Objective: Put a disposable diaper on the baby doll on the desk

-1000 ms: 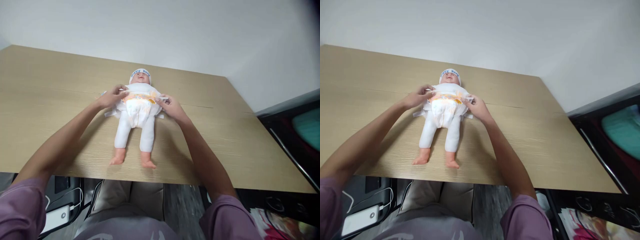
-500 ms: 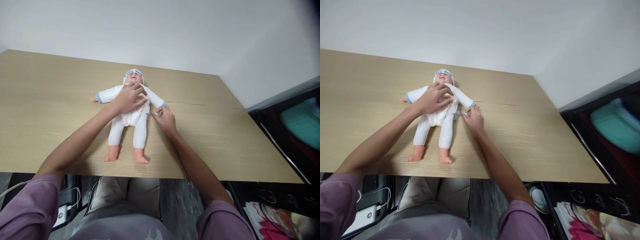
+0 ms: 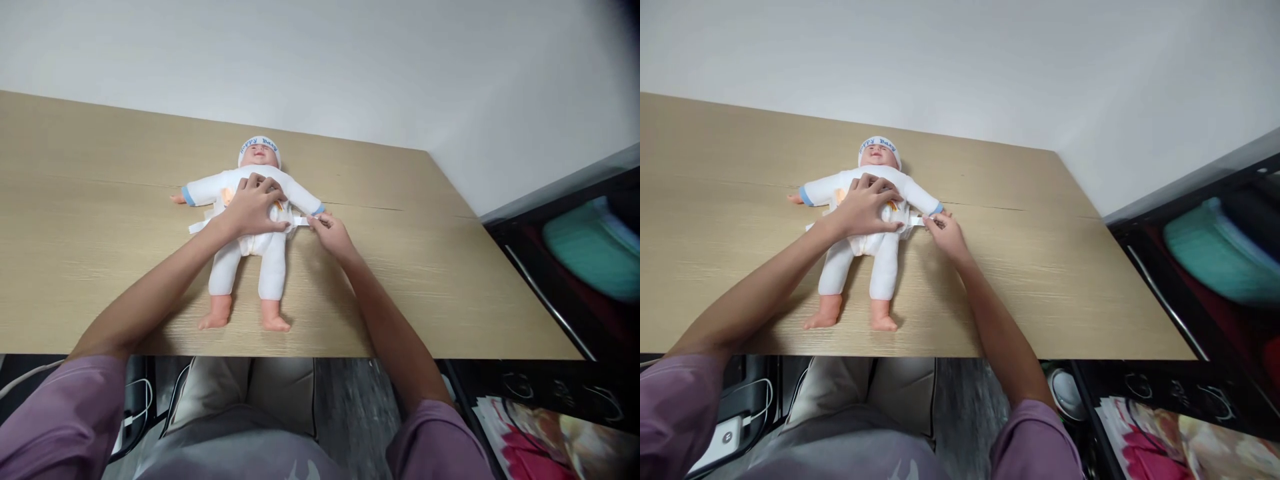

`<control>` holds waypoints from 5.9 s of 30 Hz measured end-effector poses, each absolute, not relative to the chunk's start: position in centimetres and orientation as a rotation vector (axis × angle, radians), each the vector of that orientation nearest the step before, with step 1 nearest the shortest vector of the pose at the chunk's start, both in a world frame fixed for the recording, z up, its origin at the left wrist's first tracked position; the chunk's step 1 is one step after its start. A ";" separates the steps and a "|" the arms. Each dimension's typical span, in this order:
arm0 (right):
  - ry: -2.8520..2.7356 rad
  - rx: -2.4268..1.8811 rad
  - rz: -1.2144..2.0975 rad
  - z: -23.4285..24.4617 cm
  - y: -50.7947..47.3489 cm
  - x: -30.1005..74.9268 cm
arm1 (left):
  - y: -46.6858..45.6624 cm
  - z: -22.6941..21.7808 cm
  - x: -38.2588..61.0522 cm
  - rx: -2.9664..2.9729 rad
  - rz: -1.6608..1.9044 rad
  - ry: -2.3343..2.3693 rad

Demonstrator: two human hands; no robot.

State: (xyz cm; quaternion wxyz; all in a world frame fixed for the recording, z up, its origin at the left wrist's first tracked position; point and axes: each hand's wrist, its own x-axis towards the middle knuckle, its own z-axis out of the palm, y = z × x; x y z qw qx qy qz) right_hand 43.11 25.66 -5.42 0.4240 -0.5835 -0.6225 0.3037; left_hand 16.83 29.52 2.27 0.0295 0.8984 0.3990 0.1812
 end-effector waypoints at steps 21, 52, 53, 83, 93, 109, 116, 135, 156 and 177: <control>-1.895 -1.158 0.232 -3.7 24.4 36.2 | 30.3 1.6 16.9 2.639 0.635 1.199; -2.042 -1.025 0.140 2.1 27.3 29.2 | 28.4 -3.2 0.4 2.289 0.626 1.670; -2.052 -1.026 0.150 2.0 28.0 28.9 | 28.6 -3.2 0.1 2.274 0.604 1.653; -2.004 -1.159 0.370 0.1 30.0 28.3 | 32.7 1.4 8.7 1.646 0.857 1.034; -1.942 -1.184 0.425 0.4 29.8 28.5 | 33.6 -3.0 7.9 1.892 1.169 0.963; -1.764 -1.122 0.221 1.6 27.2 29.3 | 25.1 0.3 9.9 2.086 1.611 1.344; -1.929 -0.960 0.546 -0.1 16.2 31.3 | 17.1 1.2 8.2 2.526 0.706 1.138; -1.891 -1.382 0.380 -3.9 16.2 31.6 | 20.7 -2.2 7.6 2.343 0.761 1.249; -1.800 -1.405 0.498 -4.0 15.4 31.8 | 19.8 -2.5 8.0 2.054 1.006 1.162; -1.815 -1.411 0.472 -3.2 15.8 32.3 | 20.6 -2.8 7.6 1.640 0.902 1.047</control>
